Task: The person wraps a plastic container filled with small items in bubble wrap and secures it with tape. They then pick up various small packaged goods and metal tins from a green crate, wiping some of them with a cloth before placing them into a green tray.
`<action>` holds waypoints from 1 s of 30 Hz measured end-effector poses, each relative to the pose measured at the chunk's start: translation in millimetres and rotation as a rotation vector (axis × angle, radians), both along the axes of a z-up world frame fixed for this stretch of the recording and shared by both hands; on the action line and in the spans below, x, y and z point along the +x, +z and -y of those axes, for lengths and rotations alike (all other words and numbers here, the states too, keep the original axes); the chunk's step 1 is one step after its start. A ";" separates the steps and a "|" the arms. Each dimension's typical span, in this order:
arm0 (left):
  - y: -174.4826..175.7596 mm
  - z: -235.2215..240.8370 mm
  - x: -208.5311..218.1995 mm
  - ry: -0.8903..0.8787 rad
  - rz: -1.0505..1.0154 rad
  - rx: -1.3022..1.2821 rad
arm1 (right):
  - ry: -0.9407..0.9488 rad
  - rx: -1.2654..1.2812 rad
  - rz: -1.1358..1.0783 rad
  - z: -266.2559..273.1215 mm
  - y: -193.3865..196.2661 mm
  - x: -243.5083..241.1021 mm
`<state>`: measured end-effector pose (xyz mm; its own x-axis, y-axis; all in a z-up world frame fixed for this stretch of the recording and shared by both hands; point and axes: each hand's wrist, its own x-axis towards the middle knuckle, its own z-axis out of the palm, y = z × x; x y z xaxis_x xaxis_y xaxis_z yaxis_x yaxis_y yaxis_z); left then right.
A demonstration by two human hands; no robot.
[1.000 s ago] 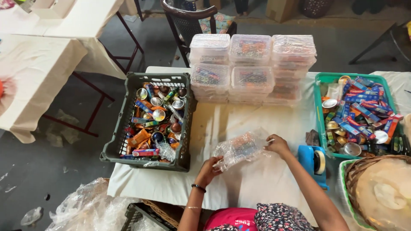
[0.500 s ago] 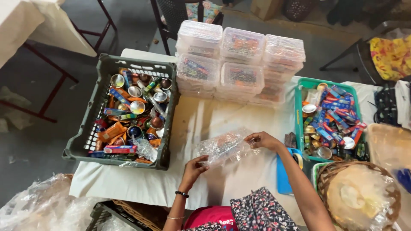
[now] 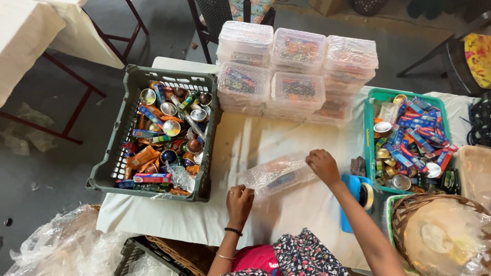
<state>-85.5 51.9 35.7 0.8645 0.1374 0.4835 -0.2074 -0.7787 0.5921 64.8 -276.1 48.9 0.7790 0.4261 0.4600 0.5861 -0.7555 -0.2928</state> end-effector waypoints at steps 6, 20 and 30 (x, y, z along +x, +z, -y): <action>-9.3 2.0 -8.8 -0.115 0.035 0.222 | -0.011 -0.187 0.108 1.8 -27.1 -20.0; -36.7 66.9 60.7 -0.331 -0.119 0.322 | -0.176 -0.159 0.070 -19.1 -19.2 -66.4; -35.3 64.6 64.3 -0.462 -0.185 0.294 | 0.097 -0.146 -0.309 -87.3 -8.1 -104.2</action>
<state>-21.1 -12.8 0.4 0.8766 -0.3920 0.2793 -0.4788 -0.7691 0.4234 -39.4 -188.8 40.8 0.8243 0.5491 0.1379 0.5582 -0.7474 -0.3603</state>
